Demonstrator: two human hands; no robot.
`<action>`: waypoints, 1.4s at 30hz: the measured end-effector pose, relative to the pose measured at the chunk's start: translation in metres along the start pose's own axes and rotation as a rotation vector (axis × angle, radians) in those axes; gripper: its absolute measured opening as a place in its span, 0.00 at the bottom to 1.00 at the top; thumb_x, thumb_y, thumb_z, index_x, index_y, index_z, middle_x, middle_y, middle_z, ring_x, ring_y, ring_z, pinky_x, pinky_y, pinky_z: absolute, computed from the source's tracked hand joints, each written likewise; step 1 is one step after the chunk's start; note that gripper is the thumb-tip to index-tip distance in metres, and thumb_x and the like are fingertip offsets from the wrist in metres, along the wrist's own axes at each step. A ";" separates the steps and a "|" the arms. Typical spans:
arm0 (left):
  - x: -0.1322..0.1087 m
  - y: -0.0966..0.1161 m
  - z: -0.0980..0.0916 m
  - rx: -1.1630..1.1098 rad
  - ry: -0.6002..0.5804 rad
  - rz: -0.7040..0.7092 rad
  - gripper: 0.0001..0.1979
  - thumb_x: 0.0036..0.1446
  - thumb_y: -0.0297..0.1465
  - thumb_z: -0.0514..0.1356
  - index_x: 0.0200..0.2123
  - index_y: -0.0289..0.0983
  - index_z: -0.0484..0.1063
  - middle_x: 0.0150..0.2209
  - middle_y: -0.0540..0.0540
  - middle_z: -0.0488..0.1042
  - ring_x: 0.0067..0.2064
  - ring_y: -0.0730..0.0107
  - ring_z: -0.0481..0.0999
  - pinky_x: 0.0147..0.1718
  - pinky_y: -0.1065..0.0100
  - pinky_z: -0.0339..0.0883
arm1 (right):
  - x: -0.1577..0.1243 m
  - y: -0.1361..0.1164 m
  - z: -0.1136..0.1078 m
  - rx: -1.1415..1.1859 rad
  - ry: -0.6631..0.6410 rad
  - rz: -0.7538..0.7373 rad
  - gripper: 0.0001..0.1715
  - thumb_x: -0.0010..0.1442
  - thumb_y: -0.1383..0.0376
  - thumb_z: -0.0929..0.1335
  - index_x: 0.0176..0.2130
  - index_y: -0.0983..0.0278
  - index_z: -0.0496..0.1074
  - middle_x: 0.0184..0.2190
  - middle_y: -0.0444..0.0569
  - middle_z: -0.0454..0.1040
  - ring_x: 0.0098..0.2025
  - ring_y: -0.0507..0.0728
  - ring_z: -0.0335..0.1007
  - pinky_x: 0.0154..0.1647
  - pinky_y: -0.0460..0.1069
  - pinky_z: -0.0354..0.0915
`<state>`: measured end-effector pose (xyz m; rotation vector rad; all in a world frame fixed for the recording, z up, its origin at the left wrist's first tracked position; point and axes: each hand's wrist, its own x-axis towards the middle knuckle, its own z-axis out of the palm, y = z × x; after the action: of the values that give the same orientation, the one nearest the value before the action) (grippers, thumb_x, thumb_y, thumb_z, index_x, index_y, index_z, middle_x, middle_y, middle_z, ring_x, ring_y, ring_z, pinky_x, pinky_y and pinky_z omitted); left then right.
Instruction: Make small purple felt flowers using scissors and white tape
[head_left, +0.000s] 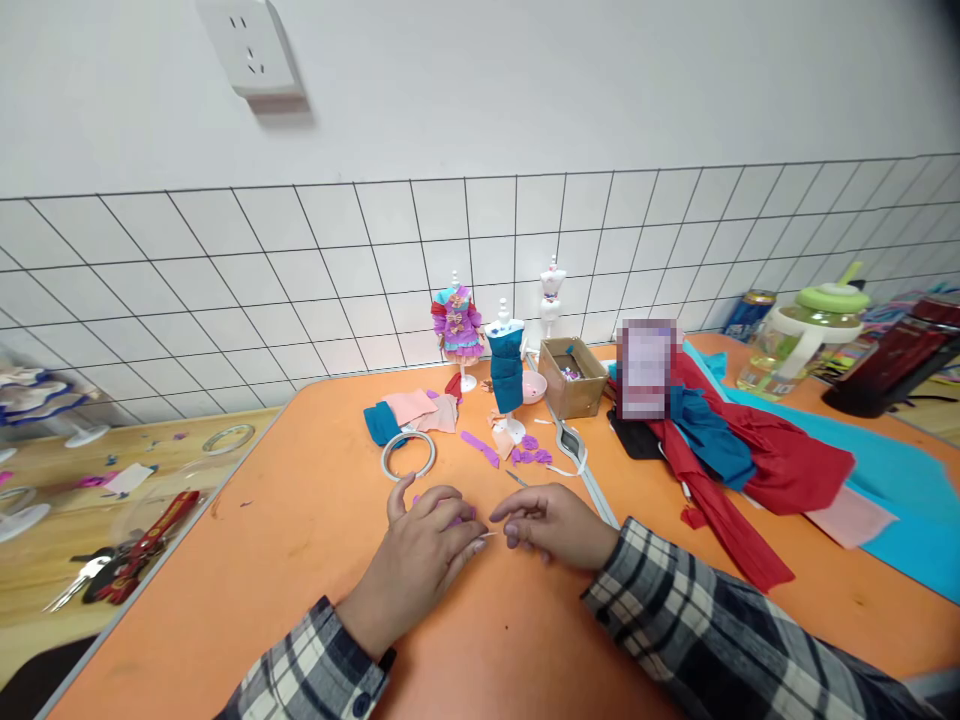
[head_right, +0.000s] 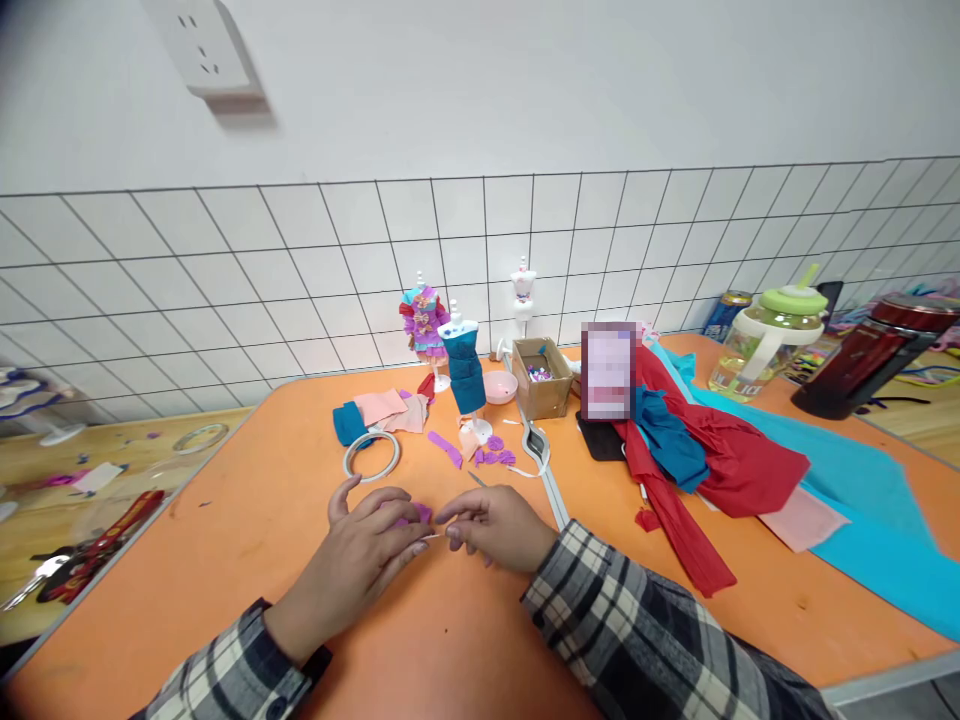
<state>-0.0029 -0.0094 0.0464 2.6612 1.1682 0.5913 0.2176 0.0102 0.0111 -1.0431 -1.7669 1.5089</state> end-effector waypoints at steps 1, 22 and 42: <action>0.000 0.000 -0.001 0.006 -0.024 0.014 0.11 0.62 0.31 0.55 0.41 0.48 0.76 0.39 0.48 0.78 0.47 0.57 0.70 0.58 0.45 0.20 | 0.001 0.001 -0.002 0.098 -0.047 0.060 0.17 0.56 0.59 0.66 0.44 0.63 0.74 0.24 0.42 0.71 0.19 0.48 0.62 0.16 0.42 0.61; -0.005 0.004 0.002 0.060 -0.007 -0.031 0.11 0.65 0.31 0.50 0.40 0.46 0.73 0.40 0.50 0.76 0.46 0.64 0.69 0.56 0.45 0.30 | 0.002 0.001 -0.005 -0.474 0.213 -0.438 0.12 0.62 0.64 0.64 0.37 0.61 0.78 0.29 0.46 0.78 0.31 0.52 0.72 0.34 0.47 0.66; -0.009 0.000 0.029 -0.144 0.026 -0.139 0.25 0.62 0.34 0.55 0.61 0.46 0.56 0.39 0.46 0.73 0.44 0.62 0.71 0.55 0.44 0.50 | -0.011 -0.004 -0.040 -0.900 0.420 -0.726 0.12 0.64 0.66 0.63 0.42 0.59 0.75 0.30 0.47 0.78 0.34 0.54 0.69 0.39 0.50 0.63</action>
<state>0.0033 -0.0160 0.0174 2.4374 1.2548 0.6610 0.2560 0.0214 0.0235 -0.8339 -2.1690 0.0146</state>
